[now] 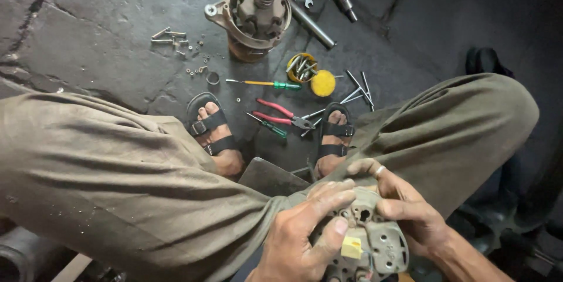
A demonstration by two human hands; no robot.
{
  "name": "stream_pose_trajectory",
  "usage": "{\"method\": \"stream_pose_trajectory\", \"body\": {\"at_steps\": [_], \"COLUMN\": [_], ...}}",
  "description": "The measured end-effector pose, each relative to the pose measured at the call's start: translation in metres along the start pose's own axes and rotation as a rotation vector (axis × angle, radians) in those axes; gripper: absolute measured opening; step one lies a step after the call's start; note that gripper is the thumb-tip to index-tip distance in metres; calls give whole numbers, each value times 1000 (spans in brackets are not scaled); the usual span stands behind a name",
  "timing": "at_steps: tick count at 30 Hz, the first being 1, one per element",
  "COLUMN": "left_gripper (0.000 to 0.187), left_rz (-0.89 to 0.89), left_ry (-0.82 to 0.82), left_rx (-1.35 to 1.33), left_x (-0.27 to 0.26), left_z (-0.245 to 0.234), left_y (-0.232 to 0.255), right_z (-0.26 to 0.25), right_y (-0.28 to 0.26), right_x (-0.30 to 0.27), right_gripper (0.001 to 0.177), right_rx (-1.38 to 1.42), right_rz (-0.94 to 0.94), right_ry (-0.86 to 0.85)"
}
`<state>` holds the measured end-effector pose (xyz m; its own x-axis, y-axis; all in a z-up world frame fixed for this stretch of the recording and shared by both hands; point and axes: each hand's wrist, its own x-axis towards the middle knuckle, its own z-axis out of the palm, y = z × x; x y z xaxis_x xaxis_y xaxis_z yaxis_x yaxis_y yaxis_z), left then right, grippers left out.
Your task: Disassembling and inspecting a car alternator part while seated on the floor of a garage.
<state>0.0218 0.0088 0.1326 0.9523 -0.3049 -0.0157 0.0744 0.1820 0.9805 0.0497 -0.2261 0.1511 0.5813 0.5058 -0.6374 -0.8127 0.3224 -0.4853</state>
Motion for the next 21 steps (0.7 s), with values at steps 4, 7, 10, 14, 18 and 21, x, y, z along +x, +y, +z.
{"method": "stream_pose_trajectory", "body": {"at_steps": [4, 7, 10, 14, 18, 21], "left_gripper": [35, 36, 38, 43, 33, 20], "left_rz": [-8, 14, 48, 103, -345, -295], "left_ry": [-3, -23, -52, -29, 97, 154], "left_rx": [18, 11, 21, 97, 27, 315], "left_x": [-1, -3, -3, 0, 3, -1], "left_z": [2, -2, -5, -5, 5, 6], "left_y": [-5, -6, -4, 9, 18, 18], "right_z": [4, 14, 23, 25, 20, 18], "right_y": [3, 0, -5, -7, 2, 5], "right_x": [-2, -3, -1, -1, -3, -1], "right_gripper": [85, 88, 87, 82, 82, 74], "right_rx": [-1, -53, -66, 25, 4, 48], "right_rz": [-38, -40, -24, -48, 2, -37], "right_ry": [80, 116, 112, -46, 157, 157]}}
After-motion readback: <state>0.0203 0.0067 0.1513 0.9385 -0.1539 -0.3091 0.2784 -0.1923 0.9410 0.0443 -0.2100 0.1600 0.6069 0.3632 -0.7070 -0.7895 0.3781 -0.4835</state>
